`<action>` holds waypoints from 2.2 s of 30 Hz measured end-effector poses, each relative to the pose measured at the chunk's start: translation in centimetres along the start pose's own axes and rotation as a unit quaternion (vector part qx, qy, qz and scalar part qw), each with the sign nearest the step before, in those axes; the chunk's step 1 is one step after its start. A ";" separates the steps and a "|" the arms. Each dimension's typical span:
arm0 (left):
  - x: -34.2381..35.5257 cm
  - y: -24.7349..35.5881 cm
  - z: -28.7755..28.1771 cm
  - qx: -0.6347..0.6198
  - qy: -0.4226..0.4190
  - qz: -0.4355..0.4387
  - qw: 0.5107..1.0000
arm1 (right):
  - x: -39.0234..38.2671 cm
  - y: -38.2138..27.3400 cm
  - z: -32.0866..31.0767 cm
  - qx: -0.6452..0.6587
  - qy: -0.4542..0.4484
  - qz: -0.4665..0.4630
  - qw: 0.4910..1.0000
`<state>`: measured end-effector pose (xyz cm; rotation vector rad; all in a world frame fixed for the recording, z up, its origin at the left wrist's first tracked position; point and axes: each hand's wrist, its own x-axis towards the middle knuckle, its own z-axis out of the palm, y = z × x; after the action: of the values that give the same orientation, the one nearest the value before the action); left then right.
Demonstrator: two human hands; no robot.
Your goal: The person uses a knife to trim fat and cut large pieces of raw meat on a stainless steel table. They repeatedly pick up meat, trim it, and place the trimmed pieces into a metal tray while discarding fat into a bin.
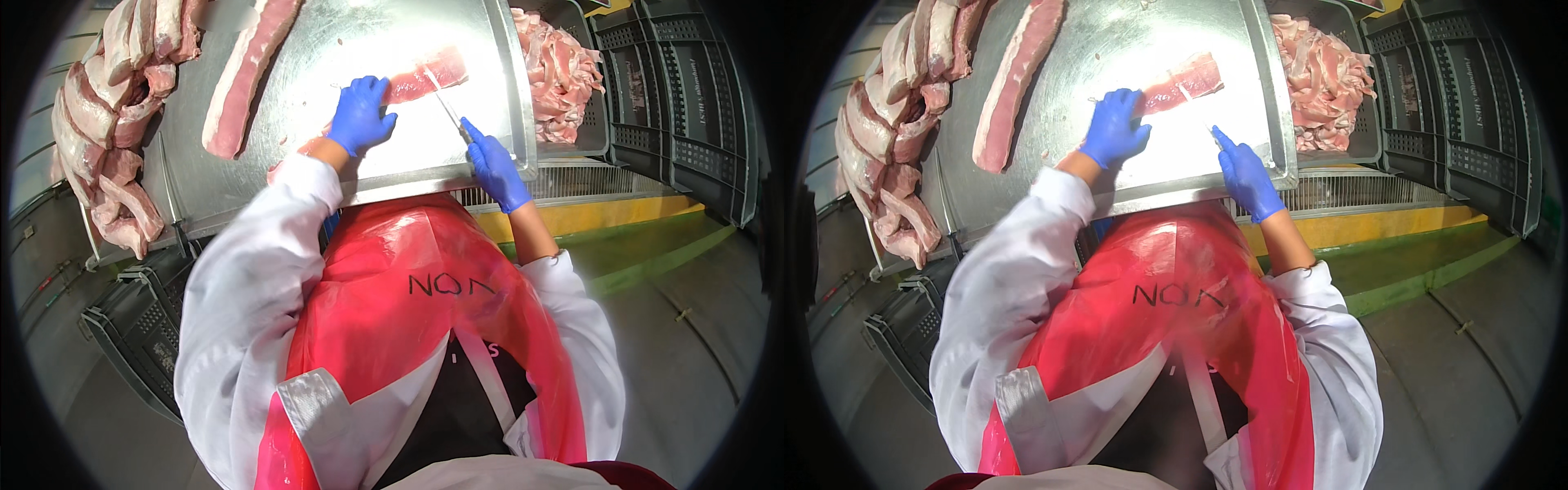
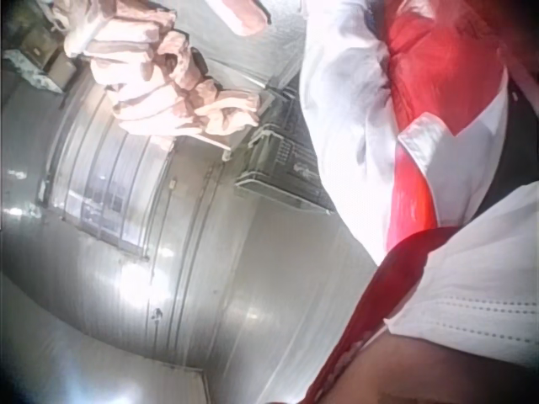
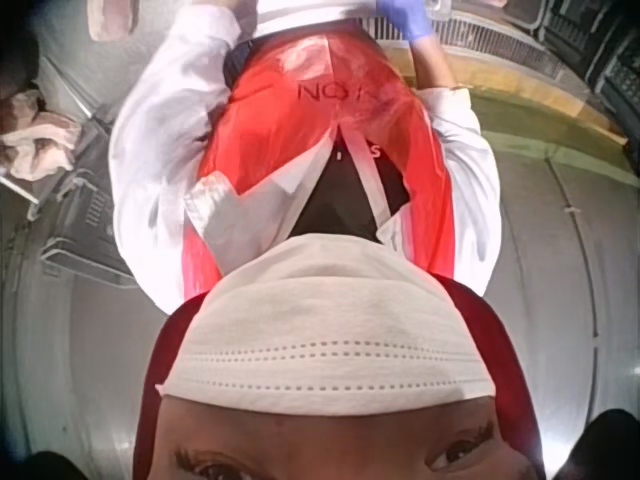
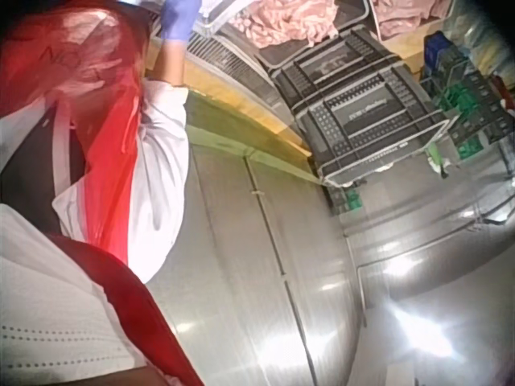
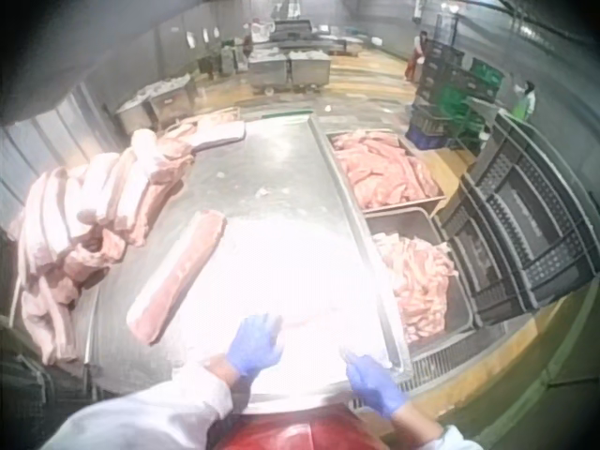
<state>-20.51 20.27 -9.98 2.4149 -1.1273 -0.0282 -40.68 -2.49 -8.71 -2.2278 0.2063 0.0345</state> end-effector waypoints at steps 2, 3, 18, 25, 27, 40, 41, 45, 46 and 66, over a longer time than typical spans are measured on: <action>-0.6 0.1 1.7 0.058 -0.009 -0.047 0.997 | 0.1 0.2 1.1 -0.009 -0.051 0.002 0.999; -0.9 -0.2 2.3 0.087 -0.014 -0.072 0.993 | 0.5 0.6 1.7 -0.031 -0.068 0.007 0.997; -1.2 -3.0 0.7 -0.066 -0.044 -0.324 0.943 | 2.6 -4.7 6.7 -0.142 -0.111 0.055 0.982; -2.8 -5.0 2.0 -0.030 -0.006 -0.228 0.973 | 6.3 -6.1 9.9 -0.191 -0.026 0.032 0.981; -2.7 -5.0 1.8 -0.026 -0.019 -0.213 0.977 | 7.7 -6.0 10.9 -0.214 -0.016 0.028 0.976; -2.2 -11.4 -2.0 0.047 -0.069 -0.209 0.974 | 9.2 -4.7 10.9 -0.281 -0.033 0.025 0.959; -2.1 -11.9 -2.4 0.047 -0.077 -0.215 0.972 | 8.1 -4.5 10.1 -0.277 -0.027 0.029 0.960; -2.5 -11.5 -2.3 0.037 -0.098 -0.215 0.971 | 5.2 -2.6 9.1 -0.271 0.000 0.036 0.962; -2.7 -10.9 -2.2 0.033 -0.105 -0.208 0.972 | 5.5 -2.8 9.2 -0.273 0.005 0.043 0.961; -3.7 -12.2 -4.5 0.033 -0.184 -0.189 0.964 | 21.3 -10.8 16.4 -0.274 -0.037 -0.030 0.961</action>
<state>-13.27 31.51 -11.77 2.7236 -0.7984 -0.5933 -17.15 14.04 -12.49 -2.7784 0.0920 0.1589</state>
